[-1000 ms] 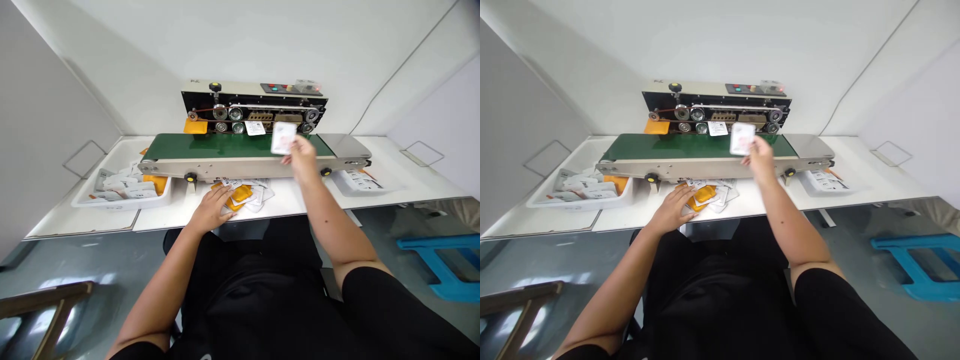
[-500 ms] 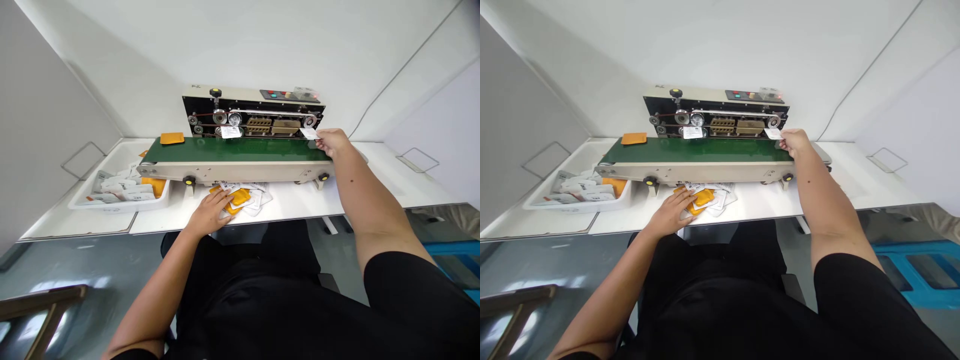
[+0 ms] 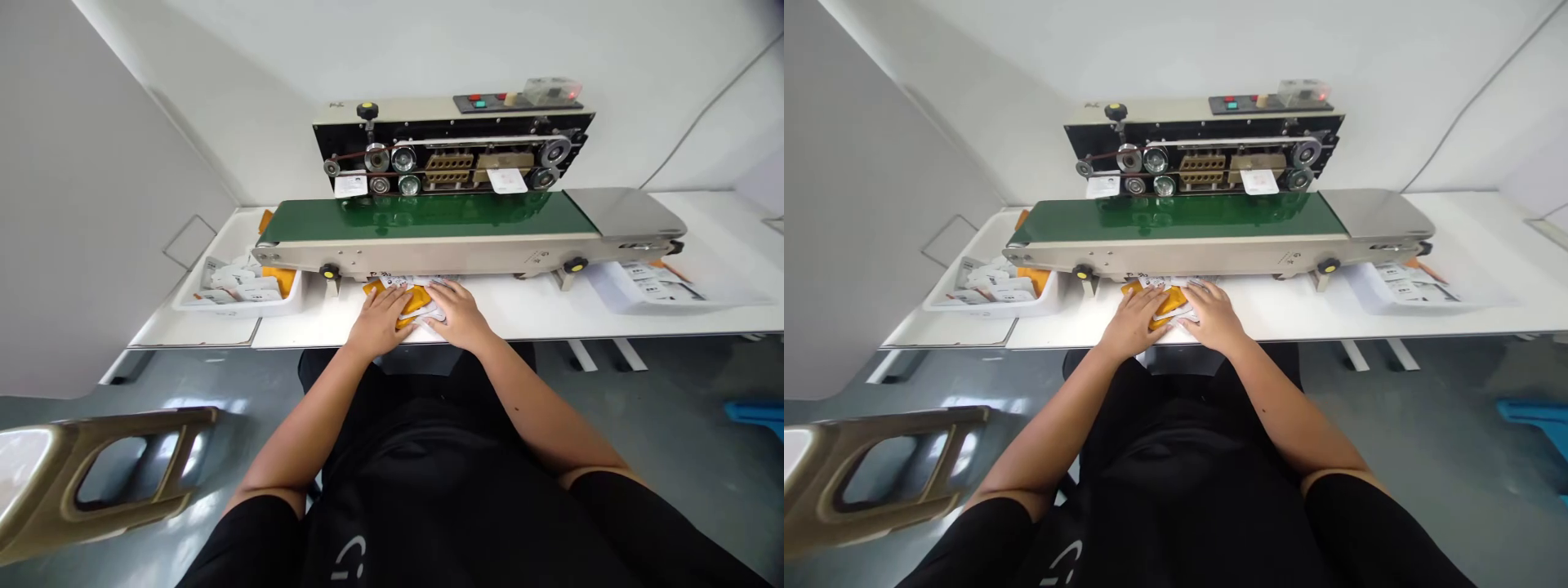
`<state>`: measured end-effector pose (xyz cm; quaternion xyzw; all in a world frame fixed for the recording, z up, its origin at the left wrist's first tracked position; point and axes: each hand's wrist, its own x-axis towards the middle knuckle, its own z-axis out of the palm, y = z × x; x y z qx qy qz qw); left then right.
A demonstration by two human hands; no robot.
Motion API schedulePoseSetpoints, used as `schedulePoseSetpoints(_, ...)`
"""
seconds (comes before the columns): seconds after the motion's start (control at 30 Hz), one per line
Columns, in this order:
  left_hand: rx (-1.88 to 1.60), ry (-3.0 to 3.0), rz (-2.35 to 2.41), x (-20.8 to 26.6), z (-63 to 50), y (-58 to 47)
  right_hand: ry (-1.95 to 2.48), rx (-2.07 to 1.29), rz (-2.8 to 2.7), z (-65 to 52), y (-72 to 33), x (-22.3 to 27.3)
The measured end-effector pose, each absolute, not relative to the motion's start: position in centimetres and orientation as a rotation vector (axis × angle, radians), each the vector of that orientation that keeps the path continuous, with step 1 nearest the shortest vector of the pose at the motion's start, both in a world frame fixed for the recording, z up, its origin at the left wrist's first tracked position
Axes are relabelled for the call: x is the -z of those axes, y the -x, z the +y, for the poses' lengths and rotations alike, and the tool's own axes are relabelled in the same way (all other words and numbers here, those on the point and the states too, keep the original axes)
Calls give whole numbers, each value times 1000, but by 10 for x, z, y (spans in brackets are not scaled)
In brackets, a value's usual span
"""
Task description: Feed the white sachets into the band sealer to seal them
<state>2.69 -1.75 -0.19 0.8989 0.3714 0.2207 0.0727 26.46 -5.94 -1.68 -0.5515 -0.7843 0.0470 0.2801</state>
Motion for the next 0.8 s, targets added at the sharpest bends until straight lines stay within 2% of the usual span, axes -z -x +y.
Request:
schedulePoseSetpoints(0.3, -1036, -2677, 1016, 14, -11, -10, 1542, -238, -2135, -50, -273, 20)
schedulePoseSetpoints(0.53, -1231, -2308, 1061, 12, -13, 2, 1457, -228, -2045, -52, -273, 20)
schedulePoseSetpoints(0.8, -1032, -2291, 897, 9, -10, 2, 1149, -287, -2007, -62, -266, 12)
